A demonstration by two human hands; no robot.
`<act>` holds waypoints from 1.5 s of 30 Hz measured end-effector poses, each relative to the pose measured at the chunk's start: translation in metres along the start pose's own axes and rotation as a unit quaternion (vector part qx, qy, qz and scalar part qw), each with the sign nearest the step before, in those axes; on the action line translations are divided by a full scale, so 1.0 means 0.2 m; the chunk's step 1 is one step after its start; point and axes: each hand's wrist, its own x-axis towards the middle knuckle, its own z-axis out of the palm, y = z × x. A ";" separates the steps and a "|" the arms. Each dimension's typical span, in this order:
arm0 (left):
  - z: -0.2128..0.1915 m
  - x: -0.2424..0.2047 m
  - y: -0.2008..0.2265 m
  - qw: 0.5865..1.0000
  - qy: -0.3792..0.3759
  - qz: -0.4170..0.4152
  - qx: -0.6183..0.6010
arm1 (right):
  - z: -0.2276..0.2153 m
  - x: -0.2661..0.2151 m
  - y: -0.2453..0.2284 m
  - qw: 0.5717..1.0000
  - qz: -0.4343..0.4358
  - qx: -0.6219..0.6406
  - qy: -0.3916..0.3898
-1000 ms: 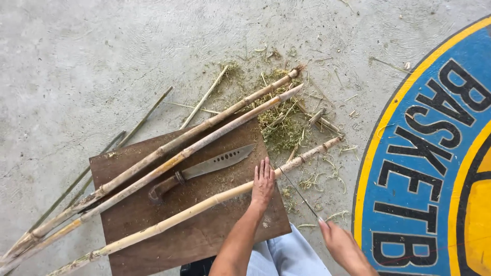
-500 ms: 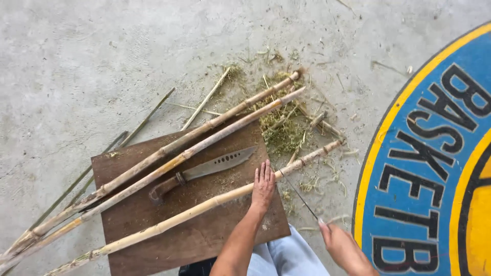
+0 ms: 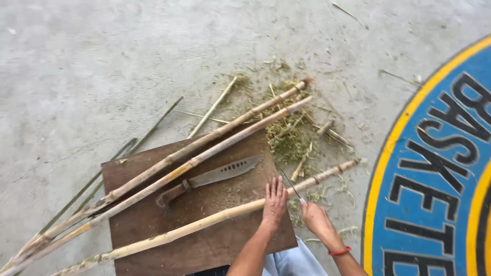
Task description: Shaping and carving bamboo poles using a hand knife.
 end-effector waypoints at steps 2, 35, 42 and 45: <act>0.02 -0.02 0.01 0.999 0.045 0.026 -0.010 | 0.02 -0.01 0.04 0.998 -0.044 0.015 0.032; -0.17 0.09 -0.31 0.998 0.045 0.013 -0.030 | -0.30 -0.56 -0.02 0.992 0.060 0.107 -0.006; -0.16 0.09 -0.30 0.999 0.031 0.006 -0.018 | -0.46 -0.68 0.08 0.992 0.076 0.095 -0.041; -0.16 0.10 -0.30 1.000 -0.023 -0.006 -0.012 | -0.52 -0.71 0.08 0.991 0.089 0.088 -0.055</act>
